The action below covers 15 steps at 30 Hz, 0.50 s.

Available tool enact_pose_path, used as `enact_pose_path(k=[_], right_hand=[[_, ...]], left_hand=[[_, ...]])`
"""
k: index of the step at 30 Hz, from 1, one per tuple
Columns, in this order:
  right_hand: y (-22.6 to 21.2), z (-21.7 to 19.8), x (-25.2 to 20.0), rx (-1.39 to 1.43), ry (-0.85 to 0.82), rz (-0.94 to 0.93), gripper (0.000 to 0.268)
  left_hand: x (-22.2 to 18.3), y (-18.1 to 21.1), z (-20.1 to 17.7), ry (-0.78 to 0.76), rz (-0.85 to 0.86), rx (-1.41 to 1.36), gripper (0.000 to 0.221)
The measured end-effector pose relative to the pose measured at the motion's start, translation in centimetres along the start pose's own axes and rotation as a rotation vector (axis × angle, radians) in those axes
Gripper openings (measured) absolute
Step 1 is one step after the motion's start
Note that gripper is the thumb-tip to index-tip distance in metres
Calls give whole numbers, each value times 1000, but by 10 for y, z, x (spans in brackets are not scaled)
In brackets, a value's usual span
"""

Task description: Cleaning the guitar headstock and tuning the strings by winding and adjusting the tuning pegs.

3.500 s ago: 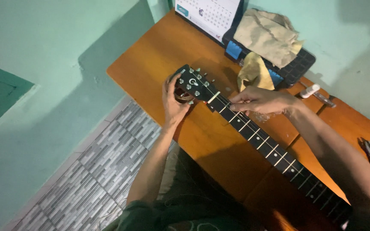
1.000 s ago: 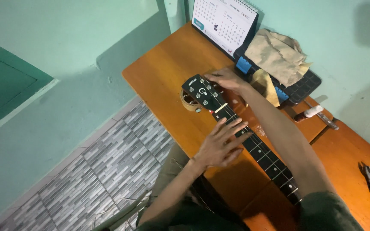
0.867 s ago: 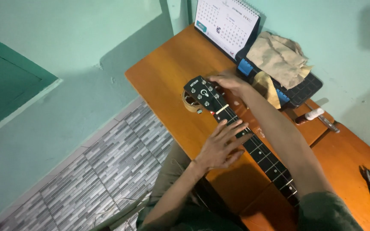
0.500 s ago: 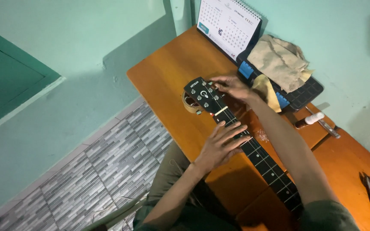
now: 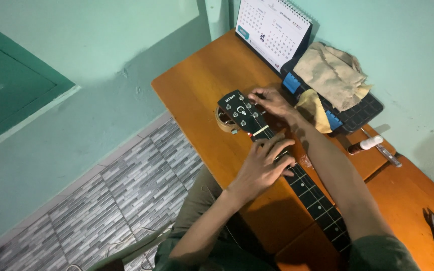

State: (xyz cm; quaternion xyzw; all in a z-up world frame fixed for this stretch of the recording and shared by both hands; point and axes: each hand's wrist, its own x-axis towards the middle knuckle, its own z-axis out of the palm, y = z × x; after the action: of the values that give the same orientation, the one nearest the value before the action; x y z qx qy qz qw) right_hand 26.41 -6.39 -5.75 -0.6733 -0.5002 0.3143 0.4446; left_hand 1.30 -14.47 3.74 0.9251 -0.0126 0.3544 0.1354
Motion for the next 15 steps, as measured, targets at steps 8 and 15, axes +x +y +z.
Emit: enact_pose_path(k=[8,15], right_hand=[[60,-1,26,327,-170,-104,45],[11,3,-6,207,6,56,35]], left_hand=[[2,-6,27,67,58,172,21],[-9,-1,32,95,-57,43,20]])
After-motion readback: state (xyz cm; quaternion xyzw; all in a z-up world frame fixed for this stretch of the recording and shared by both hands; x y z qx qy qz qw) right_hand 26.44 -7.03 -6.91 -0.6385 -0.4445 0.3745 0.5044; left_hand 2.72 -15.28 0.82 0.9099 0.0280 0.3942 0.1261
